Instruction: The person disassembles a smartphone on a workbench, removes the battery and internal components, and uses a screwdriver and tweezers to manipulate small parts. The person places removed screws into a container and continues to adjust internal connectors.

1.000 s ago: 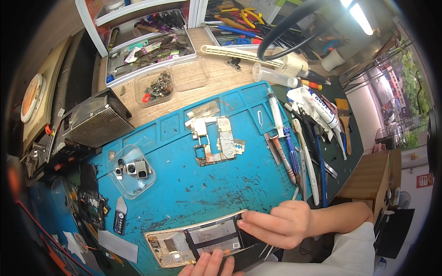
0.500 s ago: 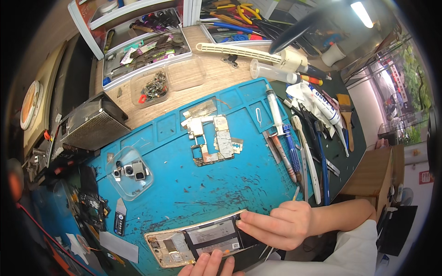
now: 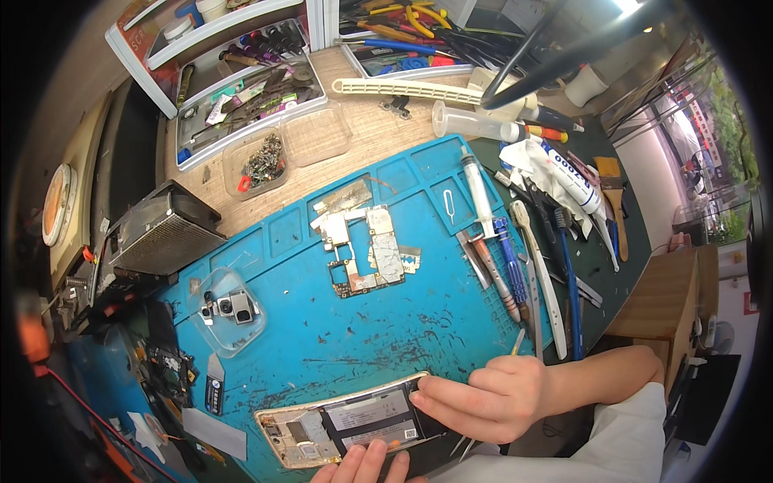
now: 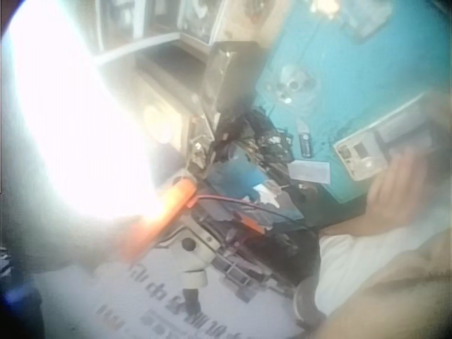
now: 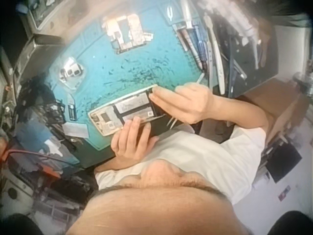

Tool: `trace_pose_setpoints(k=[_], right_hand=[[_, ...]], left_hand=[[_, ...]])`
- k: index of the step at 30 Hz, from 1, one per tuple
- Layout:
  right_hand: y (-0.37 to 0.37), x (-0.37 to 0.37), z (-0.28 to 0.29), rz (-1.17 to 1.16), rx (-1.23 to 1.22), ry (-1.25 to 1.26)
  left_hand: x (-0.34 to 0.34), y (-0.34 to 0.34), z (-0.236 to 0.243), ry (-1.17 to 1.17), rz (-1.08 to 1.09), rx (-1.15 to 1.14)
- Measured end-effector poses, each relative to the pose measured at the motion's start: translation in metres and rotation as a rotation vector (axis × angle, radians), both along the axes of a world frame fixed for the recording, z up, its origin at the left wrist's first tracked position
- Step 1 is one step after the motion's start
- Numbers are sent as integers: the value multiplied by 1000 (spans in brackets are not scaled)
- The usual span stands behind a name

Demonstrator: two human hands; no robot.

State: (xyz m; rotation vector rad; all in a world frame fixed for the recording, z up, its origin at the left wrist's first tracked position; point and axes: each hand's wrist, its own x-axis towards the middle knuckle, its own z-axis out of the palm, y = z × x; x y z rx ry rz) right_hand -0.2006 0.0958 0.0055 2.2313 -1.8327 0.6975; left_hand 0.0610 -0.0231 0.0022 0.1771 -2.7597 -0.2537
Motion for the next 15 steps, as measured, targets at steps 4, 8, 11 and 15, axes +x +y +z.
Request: trace_pose_setpoints(k=[4,8,11,15], right_hand=[[1,1,-1,-23,-38,-66],[7,-3,1,8,-87,-65],[10,-2,-1,-41,-199,-91],[5,3,12,-422,-155,-208]], left_hand=[[4,2,1,-5,-3,-3],[1,5,7,-35,24,-24],[0,6,9,-37,36,-11],[0,8,6,-28,30,6]])
